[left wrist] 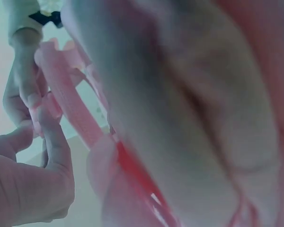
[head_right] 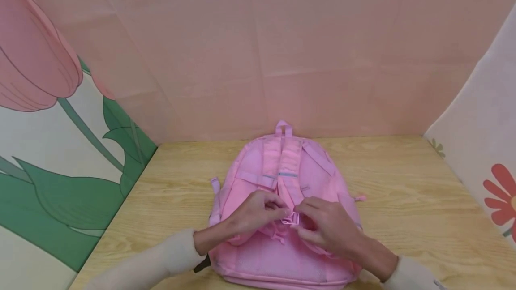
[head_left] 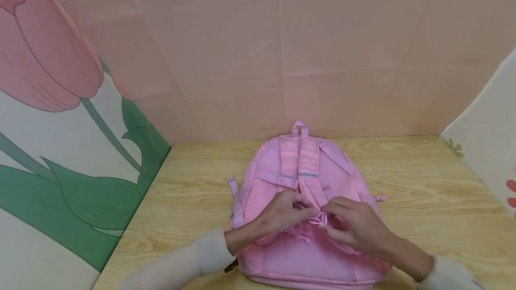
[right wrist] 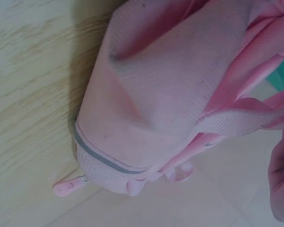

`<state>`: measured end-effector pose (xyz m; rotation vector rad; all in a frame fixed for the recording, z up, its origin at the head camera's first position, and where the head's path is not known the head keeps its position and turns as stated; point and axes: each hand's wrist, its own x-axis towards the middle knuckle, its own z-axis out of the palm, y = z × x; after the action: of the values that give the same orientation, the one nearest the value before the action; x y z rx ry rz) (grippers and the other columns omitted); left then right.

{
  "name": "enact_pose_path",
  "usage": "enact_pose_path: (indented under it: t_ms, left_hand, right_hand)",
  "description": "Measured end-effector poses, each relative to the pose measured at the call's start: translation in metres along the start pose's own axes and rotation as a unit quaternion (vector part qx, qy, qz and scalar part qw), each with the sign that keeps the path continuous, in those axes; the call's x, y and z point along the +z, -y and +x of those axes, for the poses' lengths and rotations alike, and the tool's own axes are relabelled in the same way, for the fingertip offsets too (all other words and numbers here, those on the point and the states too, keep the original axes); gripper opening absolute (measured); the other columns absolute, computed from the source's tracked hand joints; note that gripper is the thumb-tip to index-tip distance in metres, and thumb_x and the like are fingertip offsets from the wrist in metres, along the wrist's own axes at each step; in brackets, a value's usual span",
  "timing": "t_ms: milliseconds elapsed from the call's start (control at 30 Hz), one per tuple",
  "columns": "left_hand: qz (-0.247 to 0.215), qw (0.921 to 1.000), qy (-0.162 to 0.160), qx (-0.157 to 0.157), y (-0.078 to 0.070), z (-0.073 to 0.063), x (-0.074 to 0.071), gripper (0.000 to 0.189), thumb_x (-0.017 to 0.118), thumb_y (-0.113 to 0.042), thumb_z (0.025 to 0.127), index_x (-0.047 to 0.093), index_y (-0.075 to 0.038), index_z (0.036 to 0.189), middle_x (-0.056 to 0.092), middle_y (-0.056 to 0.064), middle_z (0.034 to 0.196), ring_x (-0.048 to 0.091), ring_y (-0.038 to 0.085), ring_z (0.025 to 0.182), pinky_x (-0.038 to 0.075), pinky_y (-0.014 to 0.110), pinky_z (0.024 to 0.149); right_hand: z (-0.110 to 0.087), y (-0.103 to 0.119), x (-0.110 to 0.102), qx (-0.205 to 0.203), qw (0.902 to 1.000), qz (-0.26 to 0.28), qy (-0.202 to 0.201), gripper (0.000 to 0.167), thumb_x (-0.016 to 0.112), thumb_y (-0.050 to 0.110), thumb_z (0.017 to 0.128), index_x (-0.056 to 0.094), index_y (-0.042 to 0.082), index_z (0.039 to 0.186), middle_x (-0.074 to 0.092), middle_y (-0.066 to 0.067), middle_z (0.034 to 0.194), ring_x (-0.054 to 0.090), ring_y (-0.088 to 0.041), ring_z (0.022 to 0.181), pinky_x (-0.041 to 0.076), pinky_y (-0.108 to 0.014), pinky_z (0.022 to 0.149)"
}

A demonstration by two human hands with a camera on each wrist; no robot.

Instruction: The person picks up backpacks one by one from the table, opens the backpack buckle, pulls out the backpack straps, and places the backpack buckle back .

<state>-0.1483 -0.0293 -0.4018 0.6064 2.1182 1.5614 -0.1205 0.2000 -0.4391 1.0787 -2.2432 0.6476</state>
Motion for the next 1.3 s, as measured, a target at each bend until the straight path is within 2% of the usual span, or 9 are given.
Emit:
enact_pose_path:
  t_ms: [200, 467, 600, 700, 800, 900, 1133, 1233, 1300]
  left_hand:
    - [-0.081, 0.9954, 0.013, -0.05, 0.001, 0.0, 0.003, 0.012, 0.077, -0.014, 0.087, 0.075, -0.004, 0.094, 0.073, 0.008, 0.075, 0.073, 0.028, 0.066, 0.062, 0.051, 0.064]
    - [-0.164, 0.9812, 0.024, -0.098, 0.007, 0.002, 0.007, 0.014, 0.08, -0.012, 0.084, 0.073, -0.005, 0.095, 0.075, 0.014, 0.081, 0.073, 0.029, 0.069, 0.062, 0.05, 0.067]
    - [-0.185, 0.9748, 0.029, -0.121, 0.009, 0.004, 0.008, 0.014, 0.078, -0.011, 0.086, 0.072, -0.006, 0.097, 0.075, 0.016, 0.083, 0.074, 0.03, 0.072, 0.063, 0.044, 0.063]
    - [-0.194, 0.9706, 0.035, -0.138, 0.009, 0.005, 0.009, 0.014, 0.075, -0.012, 0.088, 0.071, -0.005, 0.099, 0.075, 0.016, 0.085, 0.074, 0.03, 0.075, 0.064, 0.043, 0.066]
    - [-0.199, 0.9677, 0.036, -0.15, 0.008, 0.006, 0.009, 0.014, 0.074, -0.014, 0.089, 0.071, -0.006, 0.1, 0.075, 0.014, 0.087, 0.073, 0.027, 0.072, 0.063, 0.047, 0.071]
    - [-0.203, 0.9659, 0.029, -0.158, 0.007, 0.006, 0.01, 0.015, 0.073, -0.015, 0.09, 0.071, -0.006, 0.101, 0.075, 0.012, 0.089, 0.071, 0.022, 0.069, 0.063, 0.049, 0.074]
    - [-0.209, 0.9639, 0.027, -0.162, 0.005, 0.008, 0.011, 0.016, 0.073, -0.016, 0.09, 0.07, -0.006, 0.102, 0.073, 0.008, 0.087, 0.068, 0.018, 0.066, 0.063, 0.05, 0.075]
    - [-0.21, 0.9644, 0.031, -0.158, 0.006, 0.008, 0.011, 0.017, 0.073, -0.016, 0.09, 0.069, -0.007, 0.103, 0.072, 0.007, 0.087, 0.068, 0.017, 0.067, 0.063, 0.05, 0.075]
    - [-0.213, 0.9638, 0.035, -0.156, 0.007, 0.007, 0.012, 0.017, 0.072, -0.016, 0.091, 0.069, -0.007, 0.105, 0.072, 0.006, 0.086, 0.068, 0.017, 0.067, 0.063, 0.049, 0.076]
  right_hand:
    - [-0.002, -0.001, 0.002, -0.011, 0.9997, -0.022, -0.003, 0.032, 0.067, 0.046, 0.092, 0.072, 0.014, 0.098, 0.068, 0.008, 0.092, 0.064, -0.006, 0.079, 0.055, -0.021, 0.067]
    - [-0.003, -0.002, 0.003, -0.021, 0.9993, -0.027, -0.016, 0.034, 0.065, 0.047, 0.094, 0.073, 0.014, 0.1, 0.068, 0.008, 0.091, 0.063, -0.005, 0.075, 0.054, -0.021, 0.064]
    - [-0.002, 0.001, 0.0, 0.007, 1.0, -0.002, -0.004, 0.027, 0.074, 0.04, 0.088, 0.07, 0.018, 0.102, 0.061, 0.015, 0.086, 0.052, 0.004, 0.068, 0.045, -0.011, 0.058]
    - [-0.002, 0.003, -0.006, 0.061, 0.9962, 0.055, 0.027, 0.029, 0.082, 0.03, 0.081, 0.065, 0.022, 0.104, 0.054, 0.02, 0.083, 0.047, 0.007, 0.067, 0.041, -0.008, 0.056]
    - [-0.002, 0.004, -0.011, 0.123, 0.9837, 0.119, 0.056, 0.035, 0.085, 0.02, 0.077, 0.061, 0.024, 0.102, 0.052, 0.02, 0.082, 0.047, 0.006, 0.067, 0.044, -0.011, 0.055]
    - [-0.001, 0.002, -0.017, 0.159, 0.9677, 0.176, 0.085, 0.028, 0.082, 0.016, 0.082, 0.059, 0.024, 0.096, 0.052, 0.018, 0.078, 0.048, 0.004, 0.065, 0.047, -0.016, 0.051]
    - [0.004, -0.006, -0.03, 0.168, 0.9346, 0.278, 0.146, 0.012, 0.068, 0.013, 0.095, 0.064, 0.024, 0.09, 0.058, 0.012, 0.073, 0.051, 0.003, 0.065, 0.049, -0.02, 0.05]
    - [0.006, -0.009, -0.033, 0.182, 0.9091, 0.333, 0.172, 0.013, 0.063, 0.007, 0.097, 0.066, 0.018, 0.091, 0.059, 0.004, 0.072, 0.049, 0.004, 0.065, 0.047, -0.02, 0.048]
    - [0.006, -0.011, -0.034, 0.202, 0.8829, 0.377, 0.193, 0.012, 0.06, 0.005, 0.098, 0.066, 0.013, 0.092, 0.059, -0.003, 0.072, 0.049, 0.004, 0.065, 0.047, -0.019, 0.047]
